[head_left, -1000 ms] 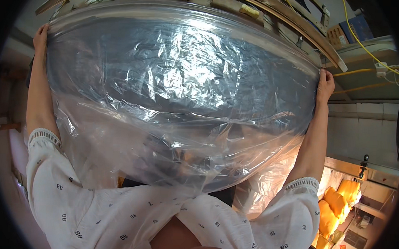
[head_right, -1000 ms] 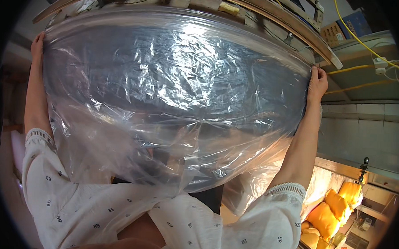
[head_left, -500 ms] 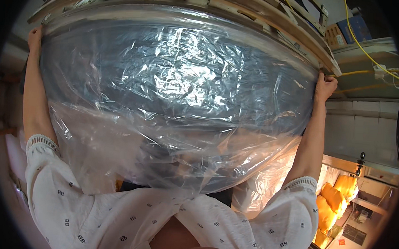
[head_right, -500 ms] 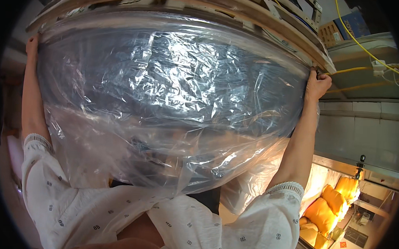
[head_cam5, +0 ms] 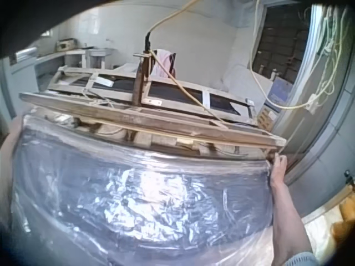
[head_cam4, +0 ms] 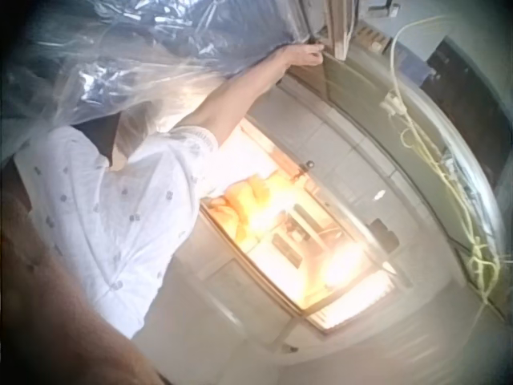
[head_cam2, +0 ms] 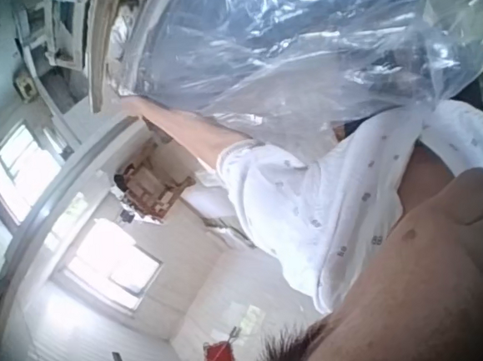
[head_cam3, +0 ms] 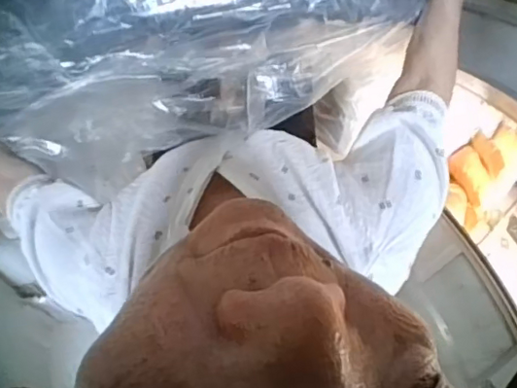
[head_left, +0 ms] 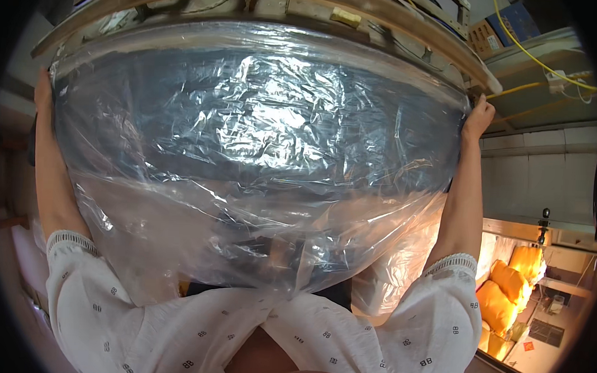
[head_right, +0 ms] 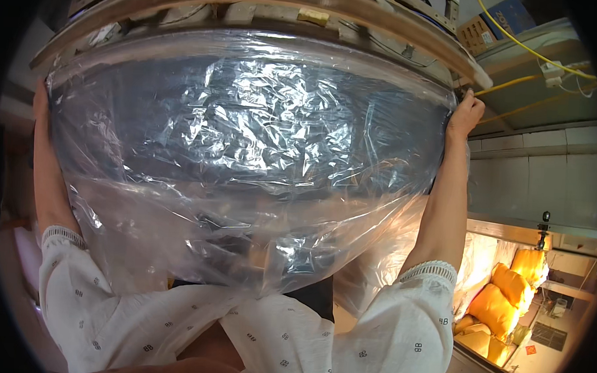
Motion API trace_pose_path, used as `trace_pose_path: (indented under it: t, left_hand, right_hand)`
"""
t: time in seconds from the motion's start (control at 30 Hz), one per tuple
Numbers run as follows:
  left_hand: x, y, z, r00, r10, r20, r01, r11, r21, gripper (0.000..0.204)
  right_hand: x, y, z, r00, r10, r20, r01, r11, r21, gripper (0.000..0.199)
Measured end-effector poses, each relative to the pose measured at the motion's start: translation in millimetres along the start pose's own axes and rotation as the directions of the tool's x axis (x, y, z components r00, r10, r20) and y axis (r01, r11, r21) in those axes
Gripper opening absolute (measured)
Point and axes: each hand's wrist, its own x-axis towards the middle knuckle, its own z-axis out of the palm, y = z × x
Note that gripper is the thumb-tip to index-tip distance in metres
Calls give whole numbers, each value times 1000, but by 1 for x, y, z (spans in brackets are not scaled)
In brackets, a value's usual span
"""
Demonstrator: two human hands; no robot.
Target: Wrapping a large foam or rubber object in clear plastic sheeting at a workbench.
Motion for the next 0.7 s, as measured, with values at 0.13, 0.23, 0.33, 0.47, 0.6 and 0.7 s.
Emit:
trace_pose_path:
  t: [0.13, 0.23, 0.33, 0.47, 0.6, 0.7]
  left_hand:
    - [85, -104, -80, 988, 157, 13, -137, 893, -428, 55]
    - [62, -99, -140, 998, -57, 22, 60, 855, -516, 52]
    - [61, -100, -180, 989, -71, -129, 56, 992, -117, 46]
    - [48, -58, -176, 892, 442, -99, -321, 772, 549, 37]
    - [-210, 221, -32, 530, 782, 329, -731, 617, -290, 35]
    - [-351, 314, -10, 380, 885, 268, -800, 460, -386, 34]
  right_hand:
    - [-4, -12, 12, 819, 514, 255, -550, 576, 605, 32]
    - [-37, -13, -50, 674, 548, 495, -647, 114, 754, 31]
    - [-69, -48, -85, 574, 582, 576, -692, -33, 721, 30]
    - [-90, -59, -80, 564, 470, 679, -725, -113, 680, 26]
    - [-97, -44, -100, 645, 454, 615, -690, -1, 724, 23]
    - [-107, -53, -95, 817, 234, 528, -567, 496, 658, 21]
